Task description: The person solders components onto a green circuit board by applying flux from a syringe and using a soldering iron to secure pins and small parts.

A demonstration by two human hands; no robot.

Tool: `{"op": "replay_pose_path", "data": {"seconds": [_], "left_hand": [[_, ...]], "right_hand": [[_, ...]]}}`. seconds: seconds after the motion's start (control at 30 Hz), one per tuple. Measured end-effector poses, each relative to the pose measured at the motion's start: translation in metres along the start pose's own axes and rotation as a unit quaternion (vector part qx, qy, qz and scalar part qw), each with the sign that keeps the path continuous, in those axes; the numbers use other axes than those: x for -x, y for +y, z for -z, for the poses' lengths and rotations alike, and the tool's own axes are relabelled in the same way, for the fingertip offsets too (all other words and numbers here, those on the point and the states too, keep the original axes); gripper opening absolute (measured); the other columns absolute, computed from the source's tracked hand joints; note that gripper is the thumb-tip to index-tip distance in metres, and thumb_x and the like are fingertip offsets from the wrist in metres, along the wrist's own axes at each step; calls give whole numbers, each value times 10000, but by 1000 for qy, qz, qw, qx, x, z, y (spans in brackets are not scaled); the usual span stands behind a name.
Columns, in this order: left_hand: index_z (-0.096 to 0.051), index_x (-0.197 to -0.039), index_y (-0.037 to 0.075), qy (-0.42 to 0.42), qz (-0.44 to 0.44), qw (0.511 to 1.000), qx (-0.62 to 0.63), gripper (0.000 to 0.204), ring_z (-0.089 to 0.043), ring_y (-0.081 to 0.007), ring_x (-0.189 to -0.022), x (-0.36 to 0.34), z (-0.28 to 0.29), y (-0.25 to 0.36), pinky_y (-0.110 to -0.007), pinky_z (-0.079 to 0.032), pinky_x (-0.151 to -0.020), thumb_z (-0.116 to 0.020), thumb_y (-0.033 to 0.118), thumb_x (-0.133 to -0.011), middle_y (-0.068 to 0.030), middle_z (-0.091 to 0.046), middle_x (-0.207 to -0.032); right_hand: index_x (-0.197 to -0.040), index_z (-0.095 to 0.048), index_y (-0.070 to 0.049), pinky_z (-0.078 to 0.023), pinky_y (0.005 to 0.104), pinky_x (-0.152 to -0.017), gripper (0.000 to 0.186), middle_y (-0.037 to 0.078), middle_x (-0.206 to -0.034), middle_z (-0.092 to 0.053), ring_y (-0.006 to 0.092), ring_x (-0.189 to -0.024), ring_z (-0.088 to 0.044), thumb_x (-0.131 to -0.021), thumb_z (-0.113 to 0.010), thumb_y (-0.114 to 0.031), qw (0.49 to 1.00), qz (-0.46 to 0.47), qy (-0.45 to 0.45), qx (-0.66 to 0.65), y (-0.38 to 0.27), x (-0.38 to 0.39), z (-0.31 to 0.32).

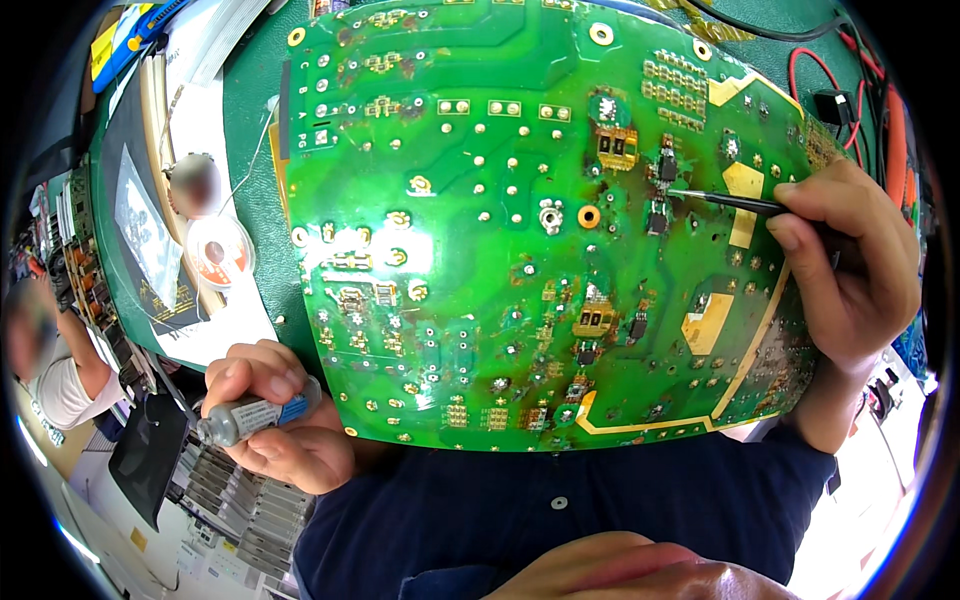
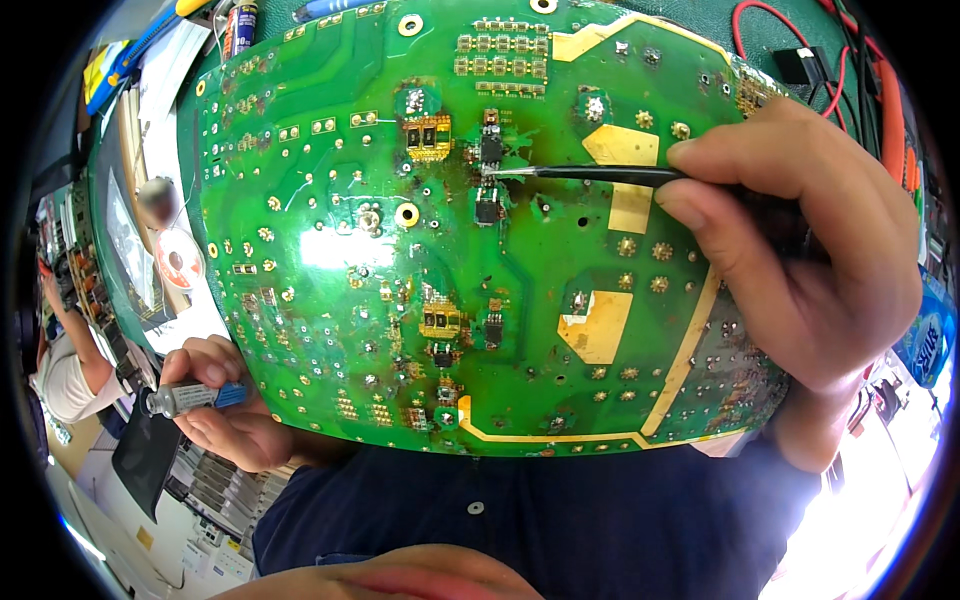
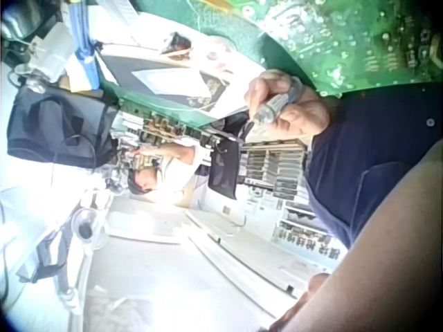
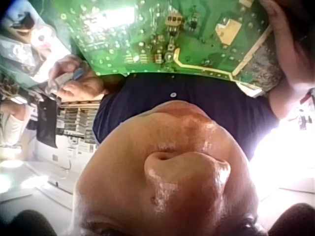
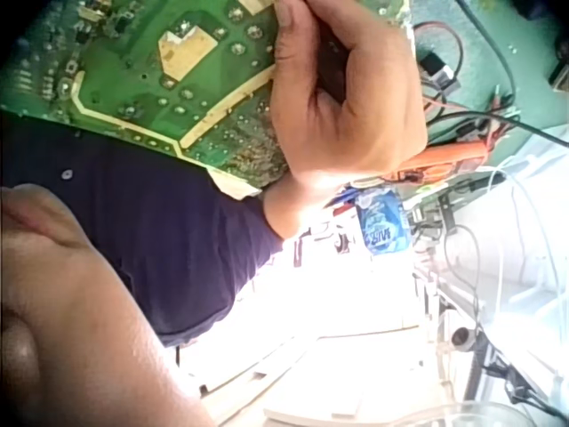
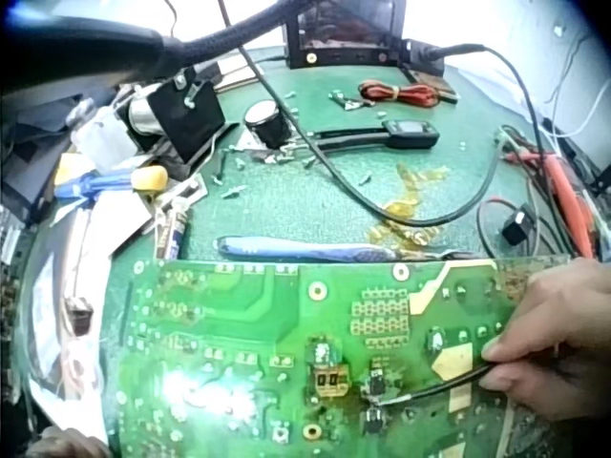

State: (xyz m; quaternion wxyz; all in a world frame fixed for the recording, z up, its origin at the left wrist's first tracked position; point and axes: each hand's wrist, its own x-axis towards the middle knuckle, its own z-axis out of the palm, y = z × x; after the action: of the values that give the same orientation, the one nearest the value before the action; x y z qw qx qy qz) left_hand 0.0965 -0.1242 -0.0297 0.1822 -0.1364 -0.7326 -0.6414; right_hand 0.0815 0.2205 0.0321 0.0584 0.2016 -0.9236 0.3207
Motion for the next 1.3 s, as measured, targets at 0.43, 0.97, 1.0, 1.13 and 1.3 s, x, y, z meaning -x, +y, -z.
{"op": "replay_pose_path", "data": {"seconds": [0.43,0.97,1.0,1.13,1.3], "left_hand": [[-443,-1139,-72,3,-8,1000,16,443,-409,-148,-647,0,2,-3,-252,-320,-541,-440,308,-911,-81,-438,-760],[-428,-1143,-65,5,-10,1000,4,449,-408,-146,-654,1,2,-3,-258,-322,-552,-439,322,-914,-82,-439,-788],[-428,-1143,-64,6,-8,1000,12,450,-408,-145,-654,0,2,-3,-259,-322,-552,-441,322,-913,-81,-437,-790],[-428,-1142,-62,5,-10,1000,24,445,-407,-140,-659,2,-1,-4,-260,-321,-553,-449,318,-911,-78,-433,-787],[-427,-1150,-59,2,0,1000,23,446,-405,-139,-664,2,-3,-1,-256,-319,-555,-451,317,-912,-76,-434,-798]], "right_hand": [[-921,-572,92,-407,258,-626,206,140,-797,-571,187,-691,-520,-722,-625,105,999,-37,23,-1,-7,6,4],[-881,-572,92,-396,273,-626,177,138,-765,-568,192,-674,-514,-714,-627,110,997,-57,46,-8,-17,12,-6],[-874,-571,93,-399,284,-602,180,147,-752,-572,198,-648,-515,-705,-630,114,998,-64,29,4,-18,9,-5],[-862,-575,95,-400,289,-570,187,146,-710,-567,208,-607,-514,-688,-642,108,998,-32,33,34,-13,9,-8],[-845,-583,96,-407,287,-545,191,147,-690,-571,223,-591,-529,-669,-658,98,997,-12,37,61,-11,7,-9]]}}
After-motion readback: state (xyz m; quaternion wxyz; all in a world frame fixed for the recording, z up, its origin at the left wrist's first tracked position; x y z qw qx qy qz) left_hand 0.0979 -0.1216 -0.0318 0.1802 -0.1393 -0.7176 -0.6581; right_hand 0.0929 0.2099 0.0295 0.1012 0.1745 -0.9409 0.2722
